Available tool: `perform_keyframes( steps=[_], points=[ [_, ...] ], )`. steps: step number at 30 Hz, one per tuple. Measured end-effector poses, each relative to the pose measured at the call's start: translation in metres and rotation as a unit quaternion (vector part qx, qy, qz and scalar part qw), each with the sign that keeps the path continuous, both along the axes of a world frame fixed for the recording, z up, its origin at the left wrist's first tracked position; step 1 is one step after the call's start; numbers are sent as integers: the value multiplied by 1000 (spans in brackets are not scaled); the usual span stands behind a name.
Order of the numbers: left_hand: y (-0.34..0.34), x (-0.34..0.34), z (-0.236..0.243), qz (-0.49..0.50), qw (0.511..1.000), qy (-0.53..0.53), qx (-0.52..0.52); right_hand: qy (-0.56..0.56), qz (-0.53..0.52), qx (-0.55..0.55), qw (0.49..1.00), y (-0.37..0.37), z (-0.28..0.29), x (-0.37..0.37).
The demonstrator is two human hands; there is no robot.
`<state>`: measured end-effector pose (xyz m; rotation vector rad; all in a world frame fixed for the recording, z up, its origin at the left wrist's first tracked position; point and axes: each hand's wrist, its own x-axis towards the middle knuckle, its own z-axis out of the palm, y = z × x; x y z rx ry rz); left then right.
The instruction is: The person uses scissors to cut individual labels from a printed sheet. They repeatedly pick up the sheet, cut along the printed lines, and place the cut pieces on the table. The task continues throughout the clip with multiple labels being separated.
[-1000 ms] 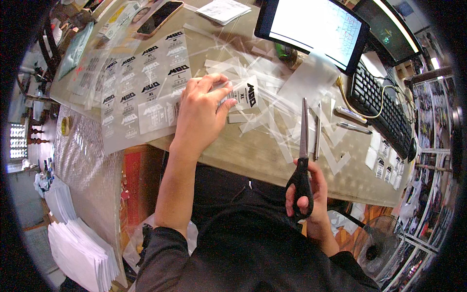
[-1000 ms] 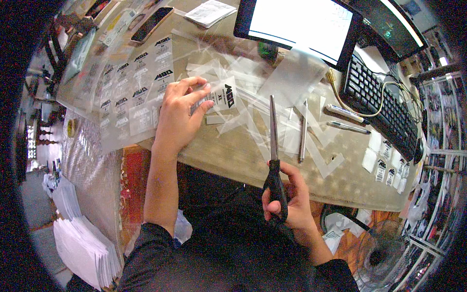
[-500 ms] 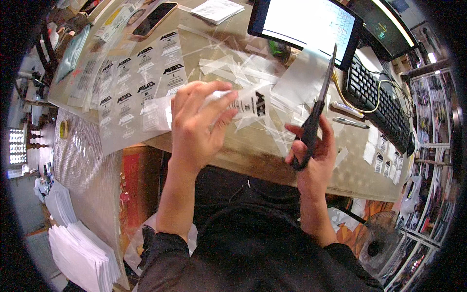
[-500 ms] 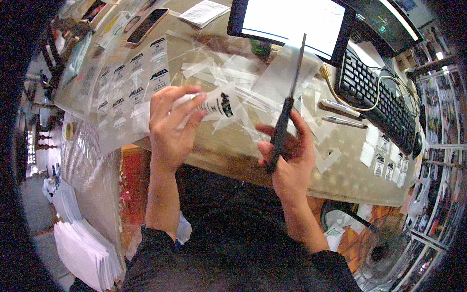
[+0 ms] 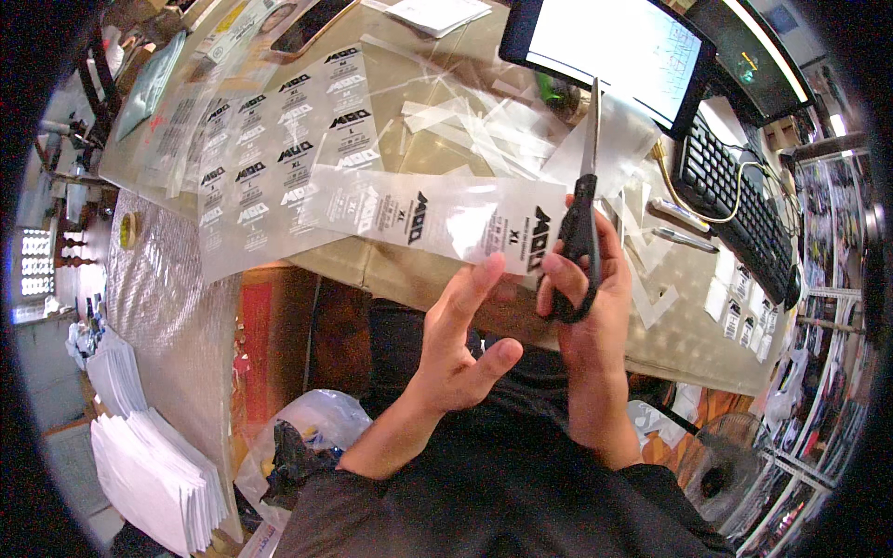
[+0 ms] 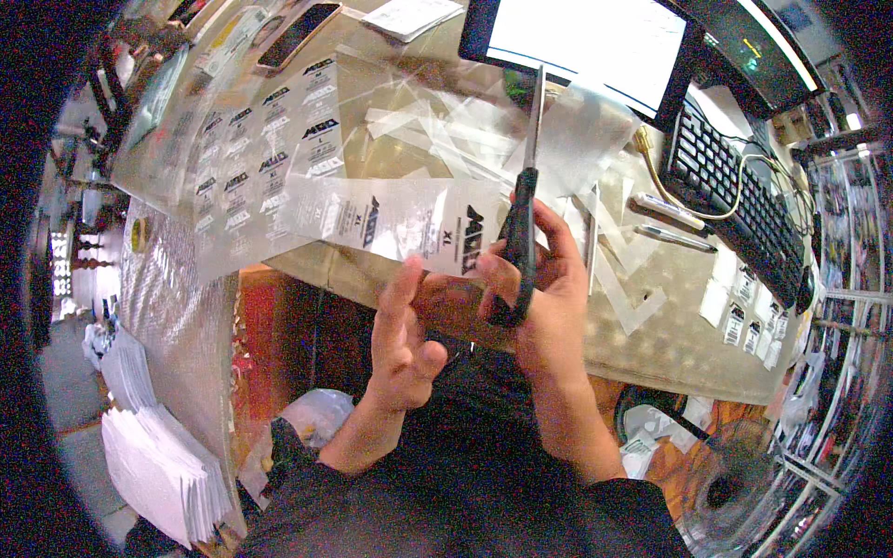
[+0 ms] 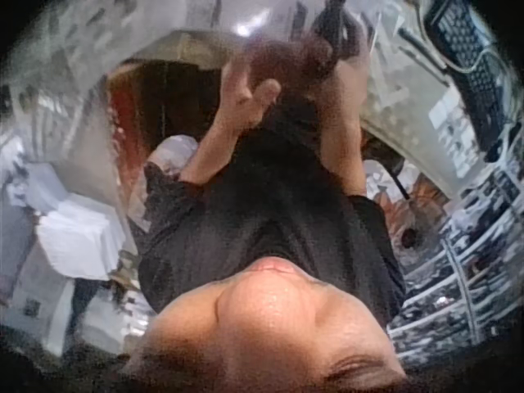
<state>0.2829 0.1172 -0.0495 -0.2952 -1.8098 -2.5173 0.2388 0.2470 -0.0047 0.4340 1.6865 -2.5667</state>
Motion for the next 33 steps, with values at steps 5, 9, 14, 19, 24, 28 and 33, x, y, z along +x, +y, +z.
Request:
perform_keyframes(
  steps=[5, 9, 14, 19, 24, 28, 33],
  points=[
    [14, -28, 2, -39, 988, 25, 145, -18, 41, -19, 999, 18, 4, -2],
    [27, -32, 1, 81, 986, 56, 134, -19, 50, 1, 999, 26, -2, -4],
    [28, -37, 11, 153, 968, 187, -62, -17, 65, 25, 997, 30, -8, -3],
    [15, -40, 11, 180, 971, 134, -82, 5, 27, 69, 997, 23, -10, 4],
    [13, -53, 12, 209, 973, 88, -33, 47, 43, 43, 997, 26, -15, 37],
    [18, -58, 11, 204, 976, 78, -11, 12, 120, -18, 992, 27, -17, 54],
    [26, -66, 9, 214, 972, 93, 10, -23, 193, 5, 981, 27, -10, 51]
  ],
)
